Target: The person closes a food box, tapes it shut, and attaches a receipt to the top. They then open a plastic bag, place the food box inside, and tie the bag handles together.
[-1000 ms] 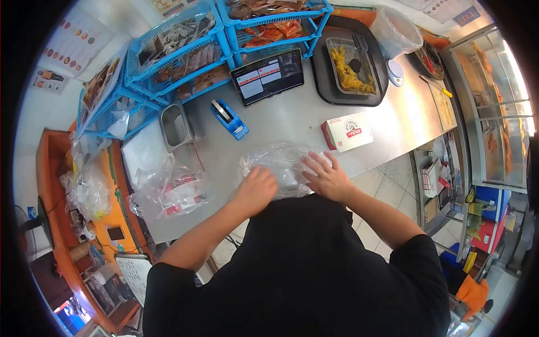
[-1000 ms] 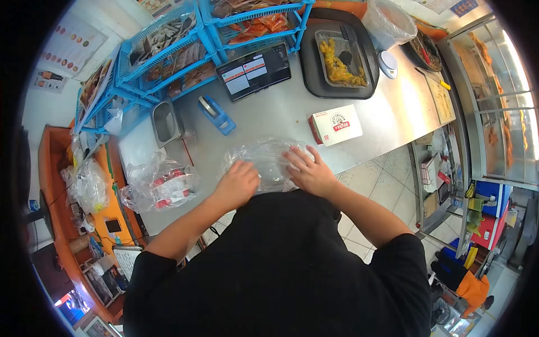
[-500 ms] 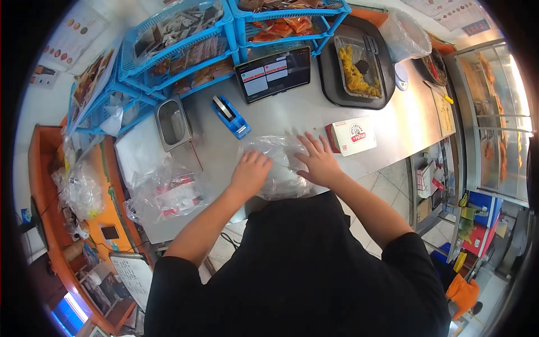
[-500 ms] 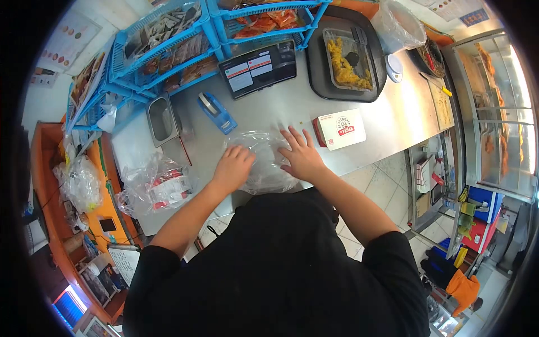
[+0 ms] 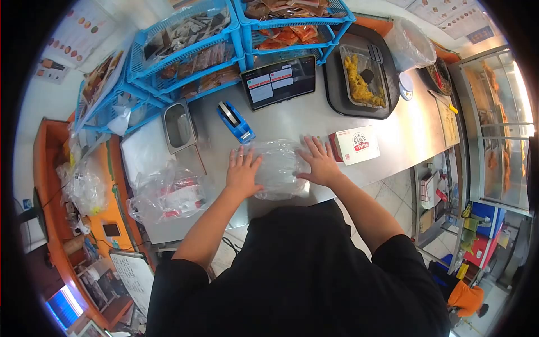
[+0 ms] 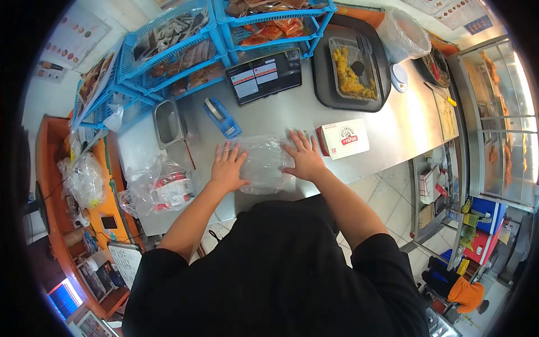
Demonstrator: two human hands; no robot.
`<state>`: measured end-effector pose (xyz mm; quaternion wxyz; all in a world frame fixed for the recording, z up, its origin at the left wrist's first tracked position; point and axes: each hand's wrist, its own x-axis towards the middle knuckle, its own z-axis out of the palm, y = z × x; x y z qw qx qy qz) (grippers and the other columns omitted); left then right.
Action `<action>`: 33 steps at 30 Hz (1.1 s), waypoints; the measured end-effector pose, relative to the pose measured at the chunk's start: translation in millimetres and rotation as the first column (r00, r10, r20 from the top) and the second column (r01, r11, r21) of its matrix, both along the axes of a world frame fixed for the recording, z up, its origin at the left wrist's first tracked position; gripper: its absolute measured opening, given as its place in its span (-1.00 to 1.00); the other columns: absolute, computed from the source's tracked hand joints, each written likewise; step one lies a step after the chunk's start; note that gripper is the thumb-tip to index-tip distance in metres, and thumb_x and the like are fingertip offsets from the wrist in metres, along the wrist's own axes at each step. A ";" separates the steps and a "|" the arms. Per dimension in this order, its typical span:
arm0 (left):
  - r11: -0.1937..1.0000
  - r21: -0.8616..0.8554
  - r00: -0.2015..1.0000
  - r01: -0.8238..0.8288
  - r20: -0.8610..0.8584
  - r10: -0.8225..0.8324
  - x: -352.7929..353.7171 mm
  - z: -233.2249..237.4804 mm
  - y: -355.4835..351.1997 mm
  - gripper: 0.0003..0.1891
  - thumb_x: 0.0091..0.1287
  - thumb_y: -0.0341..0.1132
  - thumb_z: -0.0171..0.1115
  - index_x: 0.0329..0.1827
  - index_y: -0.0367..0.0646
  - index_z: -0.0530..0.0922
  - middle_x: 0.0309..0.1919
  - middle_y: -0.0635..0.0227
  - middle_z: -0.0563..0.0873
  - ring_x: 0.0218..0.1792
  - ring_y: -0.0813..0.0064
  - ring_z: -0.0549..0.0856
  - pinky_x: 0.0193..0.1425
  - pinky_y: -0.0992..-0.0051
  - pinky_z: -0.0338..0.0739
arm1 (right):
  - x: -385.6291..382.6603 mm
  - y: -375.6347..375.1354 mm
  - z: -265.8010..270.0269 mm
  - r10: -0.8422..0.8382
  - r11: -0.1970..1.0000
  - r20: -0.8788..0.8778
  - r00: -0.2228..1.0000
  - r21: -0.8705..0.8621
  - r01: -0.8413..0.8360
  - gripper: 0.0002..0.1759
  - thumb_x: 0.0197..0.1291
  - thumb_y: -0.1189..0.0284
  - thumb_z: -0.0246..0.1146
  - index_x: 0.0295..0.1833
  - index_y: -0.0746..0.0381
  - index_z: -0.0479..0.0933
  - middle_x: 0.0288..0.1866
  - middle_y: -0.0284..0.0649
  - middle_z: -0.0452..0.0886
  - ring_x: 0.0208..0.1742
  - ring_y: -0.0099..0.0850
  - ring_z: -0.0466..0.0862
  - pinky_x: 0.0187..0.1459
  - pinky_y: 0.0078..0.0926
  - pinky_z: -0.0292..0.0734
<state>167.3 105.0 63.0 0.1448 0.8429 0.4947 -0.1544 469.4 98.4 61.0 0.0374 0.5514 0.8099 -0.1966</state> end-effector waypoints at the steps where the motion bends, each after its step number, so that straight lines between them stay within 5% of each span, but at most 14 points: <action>1: 1.000 0.014 1.000 0.000 -0.007 0.000 -2.6 2.2 1.5 0.03 0.14 0.31 0.52 0.66 0.13 0.34 0.72 0.20 0.20 0.75 -0.03 0.01 0.78 -0.17 -0.23 | -0.9 2.8 1.9 0.000 1.000 -0.007 1.000 0.014 0.000 -0.11 0.21 -0.17 0.43 0.60 -0.10 0.44 0.82 -0.08 -0.01 0.81 -0.02 -0.05 0.69 0.31 -0.12; 3: 0.995 -0.056 0.997 0.077 0.035 -0.076 -6.0 2.0 -1.6 -0.17 0.20 0.08 0.56 0.53 -0.01 0.47 0.62 0.14 0.34 0.70 -0.08 0.14 0.77 -0.09 -0.03 | -1.2 4.4 11.8 -0.053 0.984 -0.351 0.935 0.142 0.109 -0.46 0.27 0.07 0.46 0.31 0.04 0.69 0.73 -0.02 0.20 0.75 0.04 0.11 0.66 0.17 0.06; 7: 0.982 0.105 0.959 0.155 0.221 -0.175 -0.5 4.9 -14.7 -0.44 0.28 -0.16 0.50 0.34 -0.09 0.61 0.45 0.12 0.53 0.61 -0.04 0.32 0.69 0.05 0.23 | 9.9 -27.4 40.6 -0.096 0.929 -0.533 0.841 0.255 0.268 -0.73 0.31 0.29 0.43 0.05 0.15 0.75 0.50 -0.02 0.50 0.55 0.04 0.43 0.50 -0.03 0.38; 10: 0.981 0.149 0.891 0.125 0.417 -0.177 26.2 17.5 -25.0 -0.62 0.34 -0.33 0.40 0.22 -0.13 0.66 0.27 0.16 0.65 0.42 0.05 0.54 0.56 0.15 0.41 | 42.8 -83.3 44.8 -0.370 0.906 -0.576 0.729 -0.050 0.420 -0.81 0.35 0.39 0.39 -0.02 0.25 0.72 0.07 -0.05 0.72 0.09 -0.01 0.71 0.16 -0.18 0.63; 12: 0.998 -0.041 0.741 0.047 0.672 -0.007 58.0 40.3 -36.0 -0.68 0.36 -0.41 0.36 0.17 -0.16 0.67 0.14 0.20 0.71 0.22 0.19 0.67 0.43 0.22 0.52 | 71.9 -134.8 36.5 -0.524 0.840 -0.512 0.680 -0.182 0.511 -0.81 0.38 0.38 0.38 -0.03 0.27 0.72 -0.11 -0.04 0.76 -0.06 -0.02 0.76 0.06 -0.21 0.66; 14: 0.886 -0.455 0.576 0.083 0.748 0.330 94.8 59.6 -56.5 -0.71 0.45 -0.40 0.32 0.21 -0.16 0.66 0.14 0.23 0.73 0.13 0.24 0.71 0.37 0.30 0.54 | 100.9 -192.3 26.8 -0.657 0.751 -0.417 0.628 -0.291 0.592 -0.75 0.44 0.31 0.34 0.03 0.27 0.73 -0.12 -0.06 0.79 -0.07 -0.10 0.78 0.05 -0.26 0.66; 16: 0.460 -0.792 0.510 0.401 0.610 0.606 129.6 112.7 -80.2 -0.70 0.54 -0.35 0.30 0.28 -0.13 0.65 0.26 0.25 0.70 0.24 0.27 0.69 0.41 0.35 0.51 | 118.7 -252.4 26.3 -0.825 0.564 -0.380 0.419 -0.497 0.659 -0.66 0.53 0.22 0.27 0.16 0.24 0.70 -0.03 -0.13 0.81 -0.01 -0.27 0.78 0.08 -0.33 0.65; 17: 0.480 -0.619 0.515 0.622 0.785 0.344 142.9 129.0 -89.5 -0.65 0.60 -0.28 0.24 0.38 -0.10 0.62 0.39 0.24 0.65 0.39 0.23 0.61 0.52 0.28 0.44 | 122.7 -283.1 25.2 -0.887 0.450 -0.391 0.245 -0.616 0.646 -0.61 0.57 0.17 0.23 0.24 0.23 0.68 0.04 -0.16 0.82 0.04 -0.36 0.77 0.10 -0.36 0.65; 18: 0.392 -0.542 0.516 0.743 0.837 0.179 156.0 133.0 -100.4 -0.63 0.62 -0.23 0.20 0.41 -0.11 0.61 0.44 0.17 0.61 0.52 0.21 0.50 0.62 0.24 0.32 | 120.4 -307.1 37.4 -0.901 0.426 -0.372 0.222 -0.667 0.611 -0.59 0.59 0.16 0.21 0.29 0.22 0.65 0.10 -0.18 0.80 0.08 -0.40 0.74 0.11 -0.37 0.64; 21: 0.431 -0.591 0.602 0.682 0.788 0.128 173.2 130.0 -105.7 -0.58 0.64 -0.20 0.15 0.46 -0.16 0.53 0.46 0.15 0.57 0.52 0.20 0.47 0.63 0.23 0.28 | 110.8 -369.4 80.1 -0.937 0.342 -0.326 0.122 -0.798 0.495 -0.54 0.62 0.15 0.17 0.42 0.19 0.55 0.23 -0.18 0.73 0.15 -0.42 0.70 0.08 -0.41 0.64; 25: 0.554 -0.666 0.799 0.499 0.602 0.004 170.8 121.0 -110.1 -0.64 0.63 -0.19 0.08 0.35 -0.19 0.47 0.13 0.15 0.61 0.30 0.26 0.57 0.49 0.28 0.39 | 151.6 -413.9 173.4 -0.941 0.319 -0.330 0.070 -0.805 0.500 -0.59 0.62 0.19 0.13 0.40 0.17 0.47 0.10 -0.29 0.67 0.04 -0.50 0.65 -0.06 -0.47 0.60; 27: 0.397 -0.918 0.994 0.007 0.048 0.094 199.1 168.4 -113.5 -0.69 0.58 -0.16 0.14 0.18 -0.19 0.47 0.00 0.21 0.60 0.09 0.38 0.60 0.25 0.36 0.52 | 178.7 -452.4 208.1 -0.976 0.211 -0.215 0.017 -0.938 0.276 -0.67 0.60 0.25 0.11 0.32 0.14 0.41 -0.05 -0.38 0.52 -0.09 -0.59 0.56 -0.19 -0.54 0.51; 31: 0.290 -0.892 0.938 0.347 0.328 -0.114 226.6 113.7 -142.5 -0.71 0.58 -0.15 0.10 0.19 -0.13 0.41 -0.11 0.33 0.56 -0.16 0.53 0.60 -0.14 0.42 0.56 | 202.6 -554.3 181.7 -0.901 0.302 -0.356 -0.245 -0.925 0.232 -0.75 0.55 0.34 0.08 0.23 0.14 0.40 -0.12 -0.41 0.40 -0.16 -0.66 0.47 -0.22 -0.58 0.44; 33: 0.237 -0.827 0.860 0.509 0.480 -0.171 295.4 114.5 -161.5 -0.72 0.59 -0.16 0.08 0.20 -0.11 0.39 -0.14 0.35 0.55 -0.25 0.54 0.59 -0.26 0.41 0.54 | 211.7 -579.1 167.5 -0.877 0.138 -0.269 -0.397 -0.935 0.328 -0.70 0.51 0.34 0.06 0.24 0.20 0.42 -0.02 -0.35 0.50 -0.07 -0.54 0.54 -0.08 -0.48 0.51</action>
